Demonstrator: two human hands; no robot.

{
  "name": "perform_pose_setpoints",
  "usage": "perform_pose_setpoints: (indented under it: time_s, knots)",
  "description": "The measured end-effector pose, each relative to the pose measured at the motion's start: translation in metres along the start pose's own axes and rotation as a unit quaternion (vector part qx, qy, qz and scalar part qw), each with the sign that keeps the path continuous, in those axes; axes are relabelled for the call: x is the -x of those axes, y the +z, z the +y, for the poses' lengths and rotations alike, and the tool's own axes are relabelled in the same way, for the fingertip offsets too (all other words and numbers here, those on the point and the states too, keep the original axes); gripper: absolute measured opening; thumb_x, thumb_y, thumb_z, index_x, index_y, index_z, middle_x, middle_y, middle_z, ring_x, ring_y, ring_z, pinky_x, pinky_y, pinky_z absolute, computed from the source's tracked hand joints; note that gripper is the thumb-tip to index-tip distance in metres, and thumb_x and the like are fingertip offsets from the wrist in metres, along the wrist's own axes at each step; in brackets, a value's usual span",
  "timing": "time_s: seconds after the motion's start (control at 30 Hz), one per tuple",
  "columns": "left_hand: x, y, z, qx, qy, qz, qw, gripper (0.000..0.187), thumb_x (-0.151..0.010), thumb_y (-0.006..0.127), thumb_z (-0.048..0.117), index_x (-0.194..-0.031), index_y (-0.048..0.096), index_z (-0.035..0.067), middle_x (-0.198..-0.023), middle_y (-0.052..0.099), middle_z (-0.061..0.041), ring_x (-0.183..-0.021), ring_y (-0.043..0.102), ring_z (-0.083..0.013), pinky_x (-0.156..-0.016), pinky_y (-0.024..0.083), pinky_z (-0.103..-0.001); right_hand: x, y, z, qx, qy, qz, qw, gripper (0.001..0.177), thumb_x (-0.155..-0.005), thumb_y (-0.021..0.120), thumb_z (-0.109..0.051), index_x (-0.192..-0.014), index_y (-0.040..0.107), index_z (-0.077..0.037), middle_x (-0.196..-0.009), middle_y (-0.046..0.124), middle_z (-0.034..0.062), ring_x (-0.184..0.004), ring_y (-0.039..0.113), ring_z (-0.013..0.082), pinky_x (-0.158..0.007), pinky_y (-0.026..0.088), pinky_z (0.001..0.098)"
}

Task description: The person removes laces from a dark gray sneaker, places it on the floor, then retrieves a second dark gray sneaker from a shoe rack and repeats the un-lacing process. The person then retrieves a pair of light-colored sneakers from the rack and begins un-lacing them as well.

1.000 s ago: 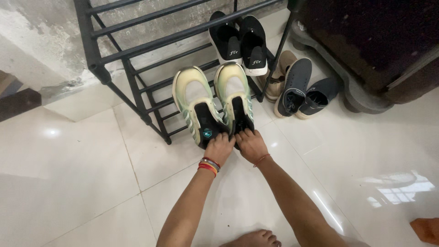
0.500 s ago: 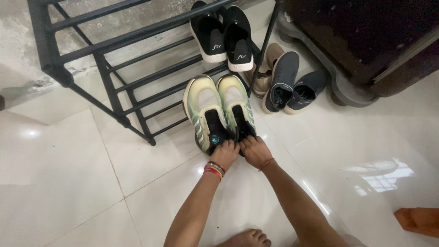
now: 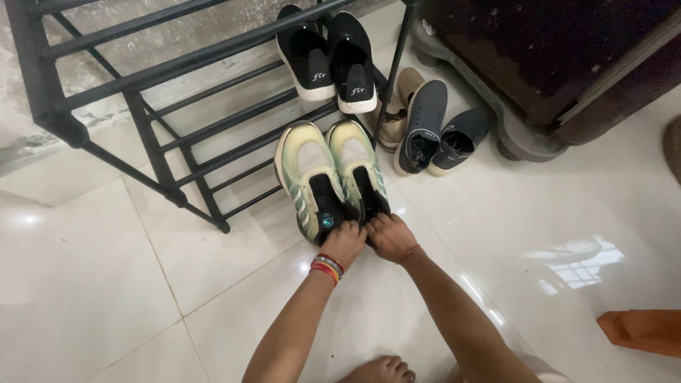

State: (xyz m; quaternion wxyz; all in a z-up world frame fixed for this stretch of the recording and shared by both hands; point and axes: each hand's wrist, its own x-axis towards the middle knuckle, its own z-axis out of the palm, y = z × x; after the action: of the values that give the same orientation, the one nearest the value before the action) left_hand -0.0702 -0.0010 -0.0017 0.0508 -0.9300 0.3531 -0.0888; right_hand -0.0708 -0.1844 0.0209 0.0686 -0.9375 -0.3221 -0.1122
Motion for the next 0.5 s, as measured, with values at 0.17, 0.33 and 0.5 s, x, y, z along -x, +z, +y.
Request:
perform_pose_setpoints:
  time_s: [0.17,0.33,0.5]
  knots:
    - [-0.002,-0.007,0.004,0.004,0.004,0.014,1.0,0.015,-0.087,0.063,0.015,-0.101,0.064,0.01,-0.1,0.063,-0.007,-0.095,0.063,-0.0215,-0.069,0.058,-0.029,0.003,-0.003,0.003,-0.013,0.003,0.003,1.0,0.021,-0.073,0.07,-0.021,-0.089,0.067,-0.008,-0.09,0.067,0.0068,-0.091,0.061,0.0266,-0.078,0.049,0.0383]
    - [-0.003,-0.007,0.008,0.003,0.005,0.008,1.0,0.017,-0.087,0.063,0.015,-0.103,0.066,0.009,-0.102,0.064,-0.007,-0.096,0.063,-0.0215,-0.071,0.057,-0.028,0.007,-0.003,0.001,-0.018,0.016,0.005,1.0,0.018,-0.074,0.071,-0.021,-0.087,0.067,-0.009,-0.089,0.067,0.0061,-0.092,0.061,0.0265,-0.078,0.049,0.0384]
    - [-0.005,-0.005,0.015,-0.018,0.012,0.009,1.0,0.023,-0.089,0.063,0.016,-0.11,0.067,0.008,-0.101,0.064,-0.007,-0.094,0.063,-0.0212,-0.071,0.057,-0.028,0.012,-0.004,0.001,-0.022,0.017,0.026,0.999,0.02,-0.074,0.072,-0.021,-0.089,0.068,-0.009,-0.087,0.067,0.0057,-0.089,0.061,0.0268,-0.076,0.049,0.0397]
